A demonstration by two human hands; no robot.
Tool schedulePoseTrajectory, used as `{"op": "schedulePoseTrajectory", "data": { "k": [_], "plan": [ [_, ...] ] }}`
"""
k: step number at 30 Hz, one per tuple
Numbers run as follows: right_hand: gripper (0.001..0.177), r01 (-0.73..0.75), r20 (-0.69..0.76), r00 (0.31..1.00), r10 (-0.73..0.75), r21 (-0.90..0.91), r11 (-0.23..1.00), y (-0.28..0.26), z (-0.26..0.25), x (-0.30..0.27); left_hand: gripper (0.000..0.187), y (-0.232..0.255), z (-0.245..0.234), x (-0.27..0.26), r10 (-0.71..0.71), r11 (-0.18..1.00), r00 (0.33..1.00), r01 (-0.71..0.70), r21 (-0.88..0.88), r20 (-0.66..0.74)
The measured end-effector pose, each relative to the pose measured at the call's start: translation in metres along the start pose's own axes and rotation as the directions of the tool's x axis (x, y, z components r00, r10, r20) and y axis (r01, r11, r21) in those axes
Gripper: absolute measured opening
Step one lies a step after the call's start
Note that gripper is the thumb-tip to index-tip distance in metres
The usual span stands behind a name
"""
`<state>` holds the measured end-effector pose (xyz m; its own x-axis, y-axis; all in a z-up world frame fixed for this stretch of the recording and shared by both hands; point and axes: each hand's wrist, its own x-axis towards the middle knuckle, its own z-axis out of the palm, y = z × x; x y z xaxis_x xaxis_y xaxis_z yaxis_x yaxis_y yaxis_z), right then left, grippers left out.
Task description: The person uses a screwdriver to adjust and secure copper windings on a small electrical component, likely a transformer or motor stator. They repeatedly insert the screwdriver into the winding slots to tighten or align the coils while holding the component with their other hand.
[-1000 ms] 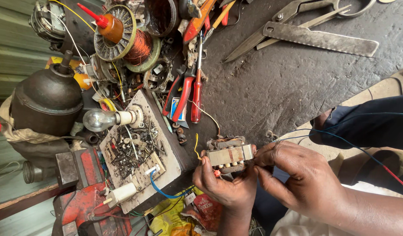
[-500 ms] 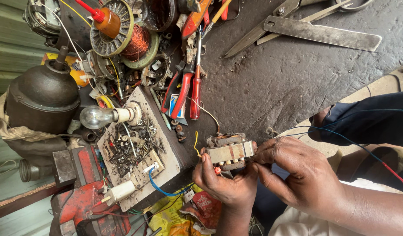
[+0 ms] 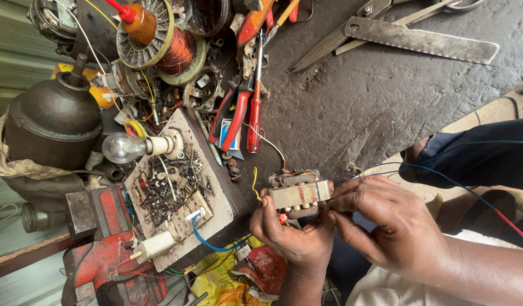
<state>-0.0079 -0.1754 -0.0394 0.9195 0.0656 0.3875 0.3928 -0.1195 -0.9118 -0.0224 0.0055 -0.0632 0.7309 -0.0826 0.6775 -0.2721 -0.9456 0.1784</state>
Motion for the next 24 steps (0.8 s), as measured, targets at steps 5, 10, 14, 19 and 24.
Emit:
{"op": "schedulePoseTrajectory", "data": {
  "k": [5,10,14,19,24],
  "plan": [
    [0.021,-0.025,-0.033,0.999,0.024,-0.020,0.999,-0.0016,0.0014,-0.0009,0.097,0.0011,-0.0009,0.0002,0.033,0.999,0.999,-0.033,0.002,0.001],
    [0.022,-0.080,-0.012,0.997,0.080,-0.020,0.997,-0.0041,0.0000,-0.0008,0.093,0.0009,-0.0016,-0.0014,0.028,1.000,1.000,-0.028,-0.003,0.007],
    [0.022,-0.075,0.023,0.997,0.075,-0.017,0.997,-0.0053,-0.0028,-0.0010,0.093,0.0001,-0.0010,-0.0029,0.036,0.999,0.999,-0.036,0.007,0.003],
    [0.019,-0.146,0.042,0.989,0.145,0.024,0.989,-0.0036,-0.0040,-0.0018,0.092,-0.0006,0.0004,-0.0038,0.024,1.000,1.000,-0.024,-0.004,0.002],
    [0.016,-0.209,0.091,0.975,0.202,0.078,0.975,-0.0003,-0.0054,-0.0017,0.097,0.0002,0.0001,-0.0016,0.025,0.999,1.000,-0.025,-0.032,-0.002]
  ]
}}
